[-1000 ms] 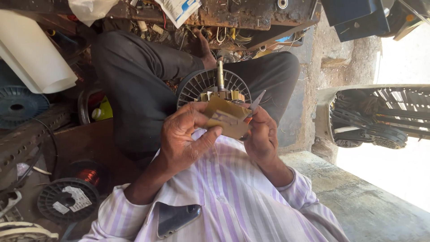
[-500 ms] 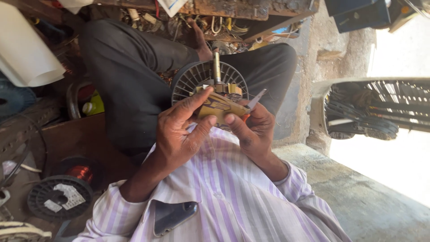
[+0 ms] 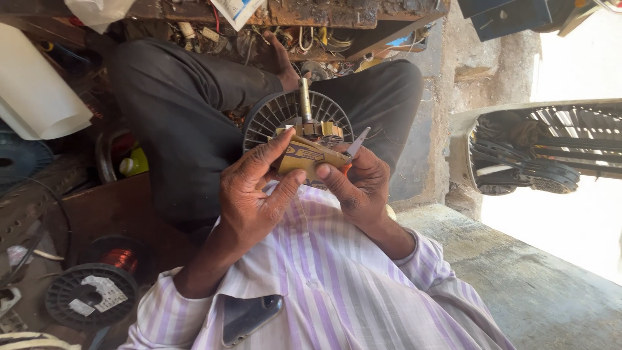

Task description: The person sits on the floor and manually winds copper wire around the slots of a motor stator. They use a cardboard template to guide the winding process and scissors to cut the wire. The person repeatedly winds, cuts, and adjusts the wire on the stator component.

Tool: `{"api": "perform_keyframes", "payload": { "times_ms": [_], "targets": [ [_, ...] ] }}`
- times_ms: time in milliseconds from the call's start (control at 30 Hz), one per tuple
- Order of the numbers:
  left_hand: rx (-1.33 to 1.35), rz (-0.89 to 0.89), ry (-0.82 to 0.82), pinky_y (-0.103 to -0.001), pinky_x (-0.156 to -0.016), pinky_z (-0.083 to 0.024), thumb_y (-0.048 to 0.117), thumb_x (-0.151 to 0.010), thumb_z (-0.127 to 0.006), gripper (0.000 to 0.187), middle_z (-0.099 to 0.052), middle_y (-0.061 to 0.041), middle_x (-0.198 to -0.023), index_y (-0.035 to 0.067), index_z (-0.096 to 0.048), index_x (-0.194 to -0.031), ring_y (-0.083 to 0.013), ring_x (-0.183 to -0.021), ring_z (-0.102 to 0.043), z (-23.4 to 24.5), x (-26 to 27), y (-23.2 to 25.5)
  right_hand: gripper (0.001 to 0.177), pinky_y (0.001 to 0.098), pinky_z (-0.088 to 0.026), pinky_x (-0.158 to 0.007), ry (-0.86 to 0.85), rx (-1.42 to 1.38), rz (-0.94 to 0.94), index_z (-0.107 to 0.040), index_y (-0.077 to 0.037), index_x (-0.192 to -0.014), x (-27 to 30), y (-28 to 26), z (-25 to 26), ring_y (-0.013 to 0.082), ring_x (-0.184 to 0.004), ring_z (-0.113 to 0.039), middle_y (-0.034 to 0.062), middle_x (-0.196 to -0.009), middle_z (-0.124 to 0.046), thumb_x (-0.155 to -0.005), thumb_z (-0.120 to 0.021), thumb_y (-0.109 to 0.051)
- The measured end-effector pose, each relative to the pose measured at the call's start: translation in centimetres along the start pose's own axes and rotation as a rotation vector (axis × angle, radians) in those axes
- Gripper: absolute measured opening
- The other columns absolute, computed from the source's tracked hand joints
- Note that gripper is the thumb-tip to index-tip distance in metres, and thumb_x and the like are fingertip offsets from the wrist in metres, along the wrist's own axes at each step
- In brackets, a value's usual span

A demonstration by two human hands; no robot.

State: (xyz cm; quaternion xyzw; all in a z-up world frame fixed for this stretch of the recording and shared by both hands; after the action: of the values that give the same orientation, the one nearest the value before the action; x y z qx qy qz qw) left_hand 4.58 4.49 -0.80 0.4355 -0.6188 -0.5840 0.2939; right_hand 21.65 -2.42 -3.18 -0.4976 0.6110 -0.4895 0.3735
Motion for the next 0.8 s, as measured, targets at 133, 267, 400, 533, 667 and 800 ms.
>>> {"api": "perform_keyframes", "payload": {
  "times_ms": [133, 267, 400, 533, 667, 800],
  "targets": [
    [-0.04, 0.004, 0.012, -0.033, -0.096, -0.062, -0.001, -0.1, -0.072, 0.054, -0.065, -0.02, -0.138, 0.005, -0.053, -0.149, -0.0228, -0.121, -0.071, 0.5, 0.0, 0.2, 0.024, 0.0307, -0.062, -0.09, 0.001, -0.01, -0.041, -0.067, 0.003, -0.122, -0.2, 0.4, -0.4, 0.0149, -0.101, -0.073, 0.0133, -0.113, -0.076, -0.1, -0.073, -0.008],
    [0.038, 0.041, 0.001, -0.032, -0.099, -0.064, -0.001, -0.1, -0.071, 0.052, -0.064, -0.018, -0.139, 0.005, -0.053, -0.148, -0.021, -0.123, -0.07, 0.1, 0.2, -0.5, 0.028, 0.0271, -0.059, -0.085, 0.034, 0.029, -0.068, -0.068, 0.004, -0.123, 0.0, 0.3, 0.4, 0.0127, -0.096, -0.071, 0.0116, -0.11, -0.076, -0.1, -0.075, -0.01],
    [0.29, 0.154, -0.019, -0.03, -0.101, -0.058, 0.001, -0.093, -0.072, 0.062, -0.06, -0.014, -0.131, 0.008, -0.043, -0.148, -0.016, -0.117, -0.065, 0.2, 0.6, -1.0, 0.036, 0.0248, -0.056, -0.092, -0.015, -0.144, 0.011, -0.066, 0.0, -0.123, -0.2, 0.2, 0.3, 0.01, -0.101, -0.069, 0.0054, -0.111, -0.074, -0.1, -0.07, -0.027],
    [0.134, -0.058, -0.202, -0.04, -0.112, -0.054, 0.0, -0.088, -0.079, 0.051, -0.05, -0.017, -0.149, 0.01, -0.064, -0.137, -0.0265, -0.134, -0.062, 0.2, 0.0, 1.0, 0.029, 0.015, -0.048, -0.071, -0.004, -0.254, 0.008, -0.069, 0.005, -0.117, -0.4, 0.2, 0.4, 0.0004, -0.077, -0.062, -0.0018, -0.087, -0.07, -0.104, -0.069, -0.021],
    [-0.488, -0.308, -0.223, -0.049, -0.119, -0.048, 0.004, -0.08, -0.08, 0.052, -0.044, -0.021, -0.156, 0.017, -0.064, -0.128, -0.0414, -0.144, -0.052, 0.6, -0.3, 3.7, 0.016, 0.0224, -0.049, -0.073, 0.052, 0.057, 0.014, -0.065, 0.001, -0.114, -0.9, -0.8, 0.6, 0.0049, -0.085, -0.061, -0.0007, -0.097, -0.068, -0.104, -0.07, -0.01],
    [-0.796, -0.558, -0.261, -0.062, -0.112, -0.037, 0.033, -0.079, -0.083, 0.056, -0.043, -0.024, -0.149, 0.017, -0.063, -0.129, -0.0451, -0.14, -0.039, -0.2, 0.3, 6.4, 0.016, 0.0234, -0.052, -0.074, 0.079, 0.125, -0.018, -0.067, 0.001, -0.113, -1.6, -2.4, 0.4, 0.0046, -0.086, -0.064, 0.0, -0.098, -0.073, -0.099, -0.07, -0.006]
  ]
}}
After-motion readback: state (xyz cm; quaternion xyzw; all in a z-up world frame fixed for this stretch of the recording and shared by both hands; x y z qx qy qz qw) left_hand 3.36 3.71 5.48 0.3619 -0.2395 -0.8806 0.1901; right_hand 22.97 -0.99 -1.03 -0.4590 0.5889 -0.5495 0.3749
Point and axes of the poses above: each hand's wrist, its own x-axis away from the middle knuckle, its own z-axis out of the back of the hand, y = z × x, the point moved 6 cm from there along -x, towards the middle knuckle
